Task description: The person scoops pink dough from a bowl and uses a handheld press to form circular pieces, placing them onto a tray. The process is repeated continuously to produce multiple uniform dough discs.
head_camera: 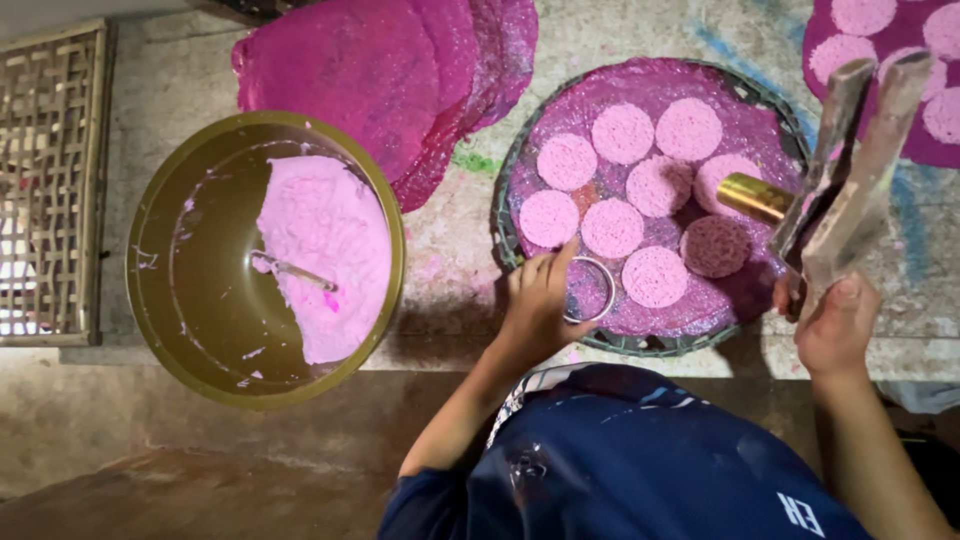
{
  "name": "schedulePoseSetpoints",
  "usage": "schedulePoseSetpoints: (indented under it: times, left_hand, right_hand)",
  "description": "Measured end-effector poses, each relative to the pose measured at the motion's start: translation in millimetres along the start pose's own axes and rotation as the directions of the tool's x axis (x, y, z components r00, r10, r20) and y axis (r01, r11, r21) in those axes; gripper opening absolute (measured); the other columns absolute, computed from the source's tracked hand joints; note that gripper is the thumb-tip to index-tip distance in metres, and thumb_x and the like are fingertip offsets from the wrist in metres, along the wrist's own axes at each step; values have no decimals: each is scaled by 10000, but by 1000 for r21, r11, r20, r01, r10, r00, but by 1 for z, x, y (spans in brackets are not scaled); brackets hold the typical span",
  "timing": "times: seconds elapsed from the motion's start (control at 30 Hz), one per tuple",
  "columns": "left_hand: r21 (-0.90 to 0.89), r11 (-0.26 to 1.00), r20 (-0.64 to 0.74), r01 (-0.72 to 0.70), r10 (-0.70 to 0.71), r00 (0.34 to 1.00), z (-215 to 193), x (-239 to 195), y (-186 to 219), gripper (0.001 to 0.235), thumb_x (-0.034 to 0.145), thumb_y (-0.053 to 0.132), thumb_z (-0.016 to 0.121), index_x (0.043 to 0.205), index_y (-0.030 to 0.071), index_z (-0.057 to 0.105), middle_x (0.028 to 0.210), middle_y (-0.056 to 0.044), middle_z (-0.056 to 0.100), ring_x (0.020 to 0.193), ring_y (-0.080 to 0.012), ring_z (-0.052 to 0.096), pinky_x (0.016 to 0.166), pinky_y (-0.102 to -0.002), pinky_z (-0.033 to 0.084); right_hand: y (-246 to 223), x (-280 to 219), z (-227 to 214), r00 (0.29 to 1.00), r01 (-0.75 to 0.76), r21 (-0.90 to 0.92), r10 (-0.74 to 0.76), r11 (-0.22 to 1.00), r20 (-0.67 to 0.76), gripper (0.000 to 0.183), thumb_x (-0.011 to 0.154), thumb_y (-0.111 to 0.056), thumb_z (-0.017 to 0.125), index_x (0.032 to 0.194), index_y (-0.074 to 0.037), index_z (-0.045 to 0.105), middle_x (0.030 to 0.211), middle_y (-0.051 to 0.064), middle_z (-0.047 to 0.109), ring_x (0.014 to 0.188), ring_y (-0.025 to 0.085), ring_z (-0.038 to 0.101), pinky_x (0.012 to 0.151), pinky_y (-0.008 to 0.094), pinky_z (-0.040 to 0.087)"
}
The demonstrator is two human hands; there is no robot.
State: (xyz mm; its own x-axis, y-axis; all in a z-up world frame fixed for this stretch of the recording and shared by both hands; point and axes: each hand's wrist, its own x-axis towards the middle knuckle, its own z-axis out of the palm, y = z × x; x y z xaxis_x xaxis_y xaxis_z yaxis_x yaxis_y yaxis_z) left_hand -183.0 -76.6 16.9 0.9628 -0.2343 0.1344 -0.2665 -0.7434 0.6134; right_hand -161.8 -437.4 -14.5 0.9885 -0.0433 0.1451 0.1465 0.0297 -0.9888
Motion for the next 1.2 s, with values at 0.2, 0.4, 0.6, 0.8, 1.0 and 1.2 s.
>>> schedulePoseSetpoints:
  times: [0.2,0.4,0.6,0.8,1.0,1.2]
  left_hand:
    - [-3,999,-49,-34,34,998,6,3,8,1190,624,311,935,1564,-66,310,1421,-232,536,1358,-386,483,1146,-492,356]
    - [28,988,-177,-152,155,972,-37,6,21,1128,630,325,922,1543,-23,358,1515,-224,504,1401,-390,484,1171,-507,354]
    - [151,866,23,-477,479,877,-100,-16,24,618,754,269,843,1328,228,618,1149,-85,671,1028,-259,662,1026,-528,457]
    - [108,885,219,-452,423,879,-148,-65,15,546,813,199,734,1347,205,619,1025,-103,687,870,-274,665,834,-480,482]
    - [69,960,225,-272,251,941,-180,-138,-13,496,872,130,625,1366,183,621,901,-122,703,713,-289,669,642,-432,508]
    - [-13,989,-19,-146,146,989,-204,-219,-84,565,812,155,627,1374,102,620,917,-184,724,755,-328,681,645,-423,550]
  right_hand:
    - [13,-8,-8,1000,1,55,-2,998,20,800,1026,-750,535,1117,45,537,903,93,563,712,176,555,604,312,446]
    - [-18,-3,31,965,-86,-384,173,919,198,534,763,-408,812,1019,34,658,914,86,680,804,196,605,696,348,515]
    - [-148,19,133,470,788,-271,-257,553,844,675,673,-507,853,1059,19,679,773,100,615,693,284,619,608,405,499]
    - [-247,79,234,-291,886,390,-355,250,888,565,831,-586,757,935,-48,622,778,81,584,671,278,590,568,406,467]
    - [-249,53,296,-352,212,-69,142,975,925,541,992,-573,601,968,-35,659,827,128,683,791,300,713,682,392,525]
    - [-234,34,337,-403,20,61,-48,998,914,492,1019,-469,543,1097,-2,676,834,132,709,777,322,735,657,395,542]
